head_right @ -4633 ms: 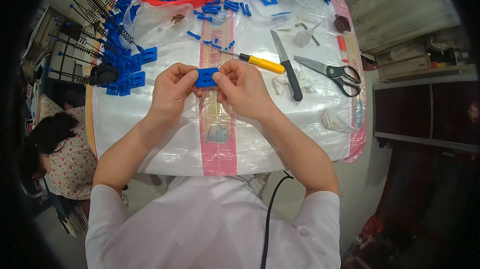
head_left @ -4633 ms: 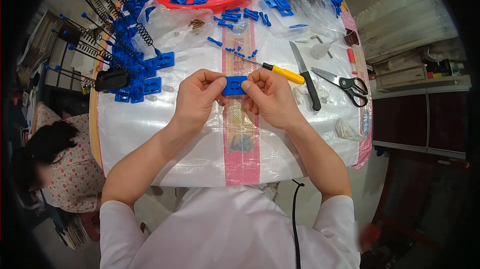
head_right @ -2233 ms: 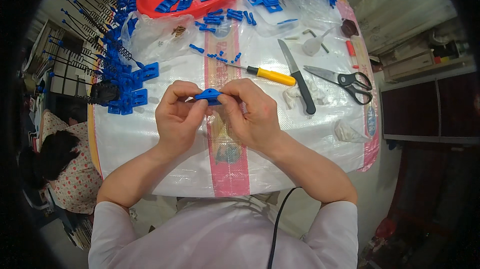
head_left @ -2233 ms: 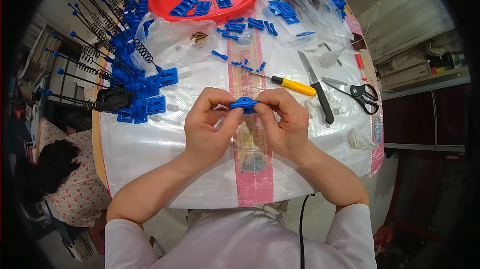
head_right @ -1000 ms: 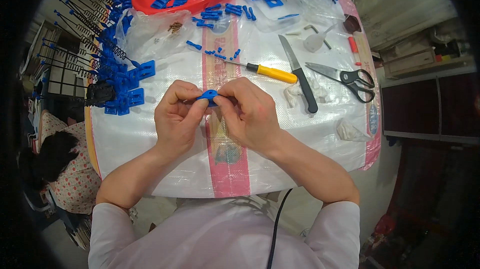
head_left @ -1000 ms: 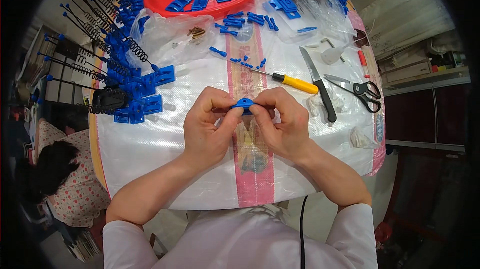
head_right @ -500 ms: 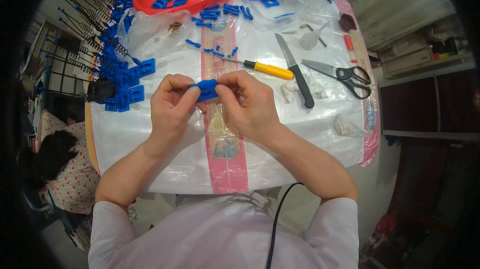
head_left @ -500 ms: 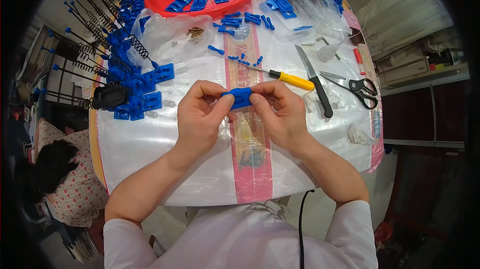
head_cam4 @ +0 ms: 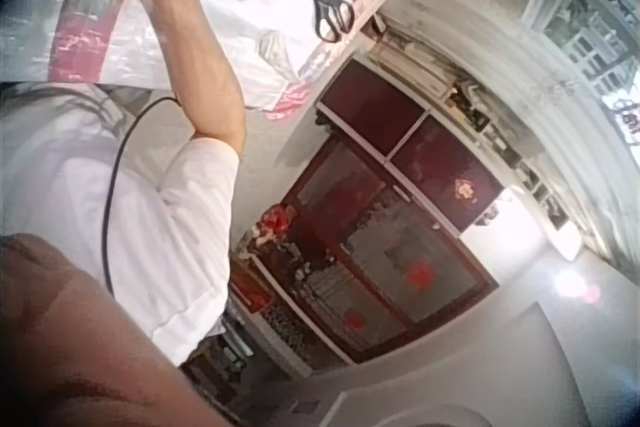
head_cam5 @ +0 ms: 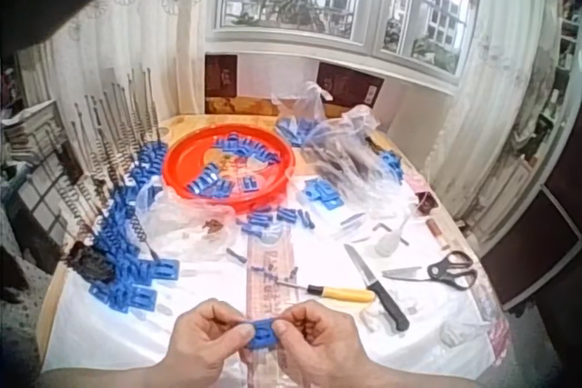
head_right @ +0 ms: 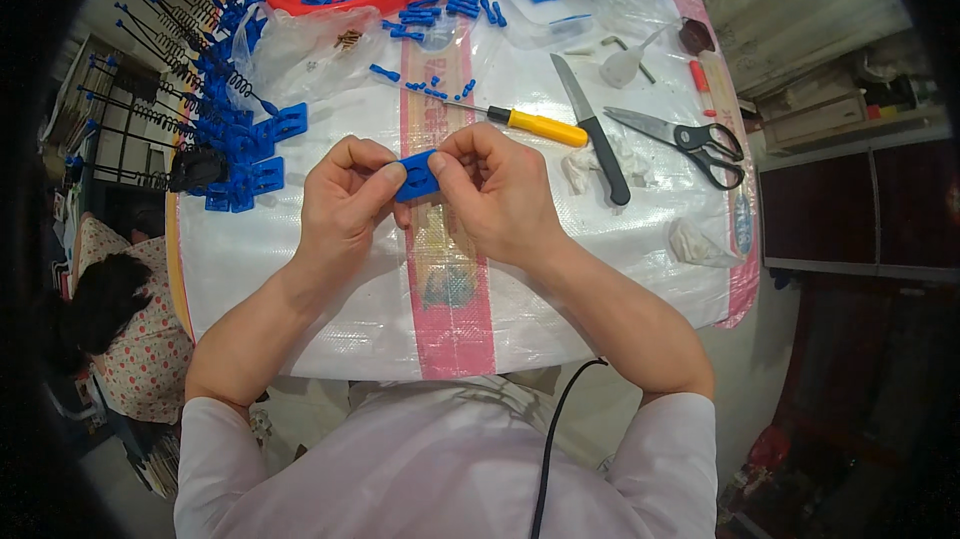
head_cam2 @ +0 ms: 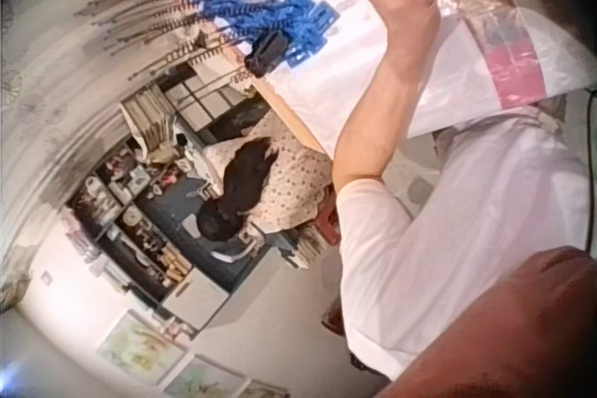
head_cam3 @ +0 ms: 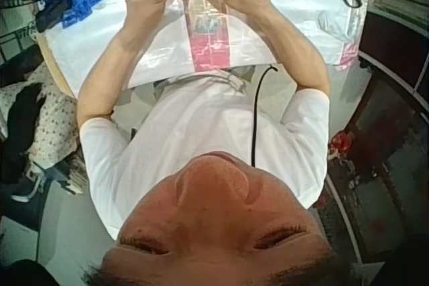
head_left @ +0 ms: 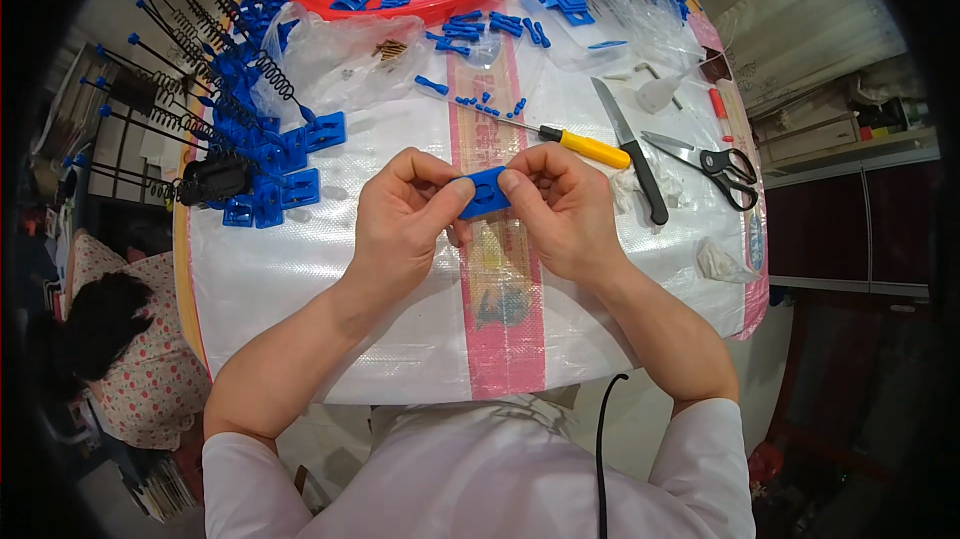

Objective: Manually assemble and glue small blue plastic housing components on a workspace.

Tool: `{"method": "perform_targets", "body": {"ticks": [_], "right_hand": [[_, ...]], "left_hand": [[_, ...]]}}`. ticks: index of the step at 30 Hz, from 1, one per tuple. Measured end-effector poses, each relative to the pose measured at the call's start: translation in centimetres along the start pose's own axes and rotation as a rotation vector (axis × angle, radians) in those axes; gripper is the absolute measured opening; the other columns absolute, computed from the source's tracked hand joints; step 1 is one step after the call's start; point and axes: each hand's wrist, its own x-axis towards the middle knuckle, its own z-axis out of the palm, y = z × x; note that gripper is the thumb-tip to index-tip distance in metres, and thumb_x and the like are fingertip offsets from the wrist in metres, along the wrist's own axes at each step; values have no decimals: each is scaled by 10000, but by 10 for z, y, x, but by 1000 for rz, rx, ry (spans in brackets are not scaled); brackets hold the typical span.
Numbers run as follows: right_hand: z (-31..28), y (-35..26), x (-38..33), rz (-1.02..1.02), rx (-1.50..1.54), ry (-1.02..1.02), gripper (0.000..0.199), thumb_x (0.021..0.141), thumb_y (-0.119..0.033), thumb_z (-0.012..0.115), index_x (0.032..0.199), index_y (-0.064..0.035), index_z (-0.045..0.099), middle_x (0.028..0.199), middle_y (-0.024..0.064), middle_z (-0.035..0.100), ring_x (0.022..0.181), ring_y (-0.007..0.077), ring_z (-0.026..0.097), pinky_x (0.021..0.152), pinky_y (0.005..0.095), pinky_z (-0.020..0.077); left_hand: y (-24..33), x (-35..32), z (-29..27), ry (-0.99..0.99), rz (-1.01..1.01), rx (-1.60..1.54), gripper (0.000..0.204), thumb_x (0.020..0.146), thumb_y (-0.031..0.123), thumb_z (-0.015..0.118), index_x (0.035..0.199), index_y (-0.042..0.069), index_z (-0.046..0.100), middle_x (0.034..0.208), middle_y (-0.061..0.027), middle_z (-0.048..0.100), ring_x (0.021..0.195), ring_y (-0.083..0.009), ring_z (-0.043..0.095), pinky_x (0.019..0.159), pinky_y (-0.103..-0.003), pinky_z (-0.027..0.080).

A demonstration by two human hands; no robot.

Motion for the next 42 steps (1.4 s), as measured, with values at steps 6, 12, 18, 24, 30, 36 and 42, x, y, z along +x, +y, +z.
{"method": "perform_targets", "body": {"ticks": [6, 12, 18, 24, 30, 36, 42], "right_hand": [[1, -6, 3, 90, 69, 1, 127, 941, -96, 650, 944, 26, 617, 781, 29, 650, 670, 39, 573, 590, 205, 458], [0, -13, 2, 199, 122, -44, 125, 939, -81, 639, 972, 37, 610, 778, 35, 642, 655, 53, 577, 585, 202, 458], [0, -11, 5, 226, 185, 12, 121, 934, -74, 640, 969, 37, 608, 778, 43, 648, 641, 59, 590, 575, 198, 463], [1, -12, 5, 231, 189, 51, 115, 934, -69, 639, 968, 36, 606, 772, 48, 647, 621, 60, 588, 557, 199, 462], [3, -13, 4, 271, 248, 29, 123, 939, -68, 637, 982, 40, 596, 762, 48, 638, 594, 61, 578, 527, 202, 460], [6, -11, 4, 264, 250, 45, 127, 938, -65, 639, 985, 44, 594, 761, 47, 636, 581, 59, 568, 517, 205, 459], [8, -11, 4, 270, 244, 55, 123, 935, -60, 638, 983, 44, 594, 756, 43, 635, 581, 56, 564, 516, 205, 451]], "left_hand": [[-2, 3, 1, 82, 30, -75, 159, 937, 72, 658, 1002, -16, 543, 822, -115, 670, 612, -138, 640, 563, -254, 519], [-4, 7, -2, 72, 30, -83, 191, 944, 99, 663, 1028, -14, 533, 840, -122, 676, 603, -127, 631, 559, -242, 511], [-1, 4, 5, 73, 50, -8, 247, 946, 46, 613, 1145, -47, 500, 858, -106, 644, 681, -115, 625, 566, -234, 507], [-2, 2, 5, -4, 91, 78, 331, 944, -3, 557, 1252, -49, 445, 831, -81, 608, 707, -110, 611, 568, -222, 499], [-2, 3, 4, 2, 69, 62, 311, 946, -4, 550, 1240, -40, 455, 827, -76, 610, 694, -98, 603, 567, -217, 496], [0, 3, 3, 13, 35, 42, 290, 948, 0, 551, 1218, -45, 457, 831, -77, 613, 687, -97, 605, 565, -212, 494], [-2, 2, 5, 25, 36, 8, 283, 945, -3, 553, 1208, -38, 454, 832, -76, 611, 687, -96, 610, 556, -204, 490]]}}
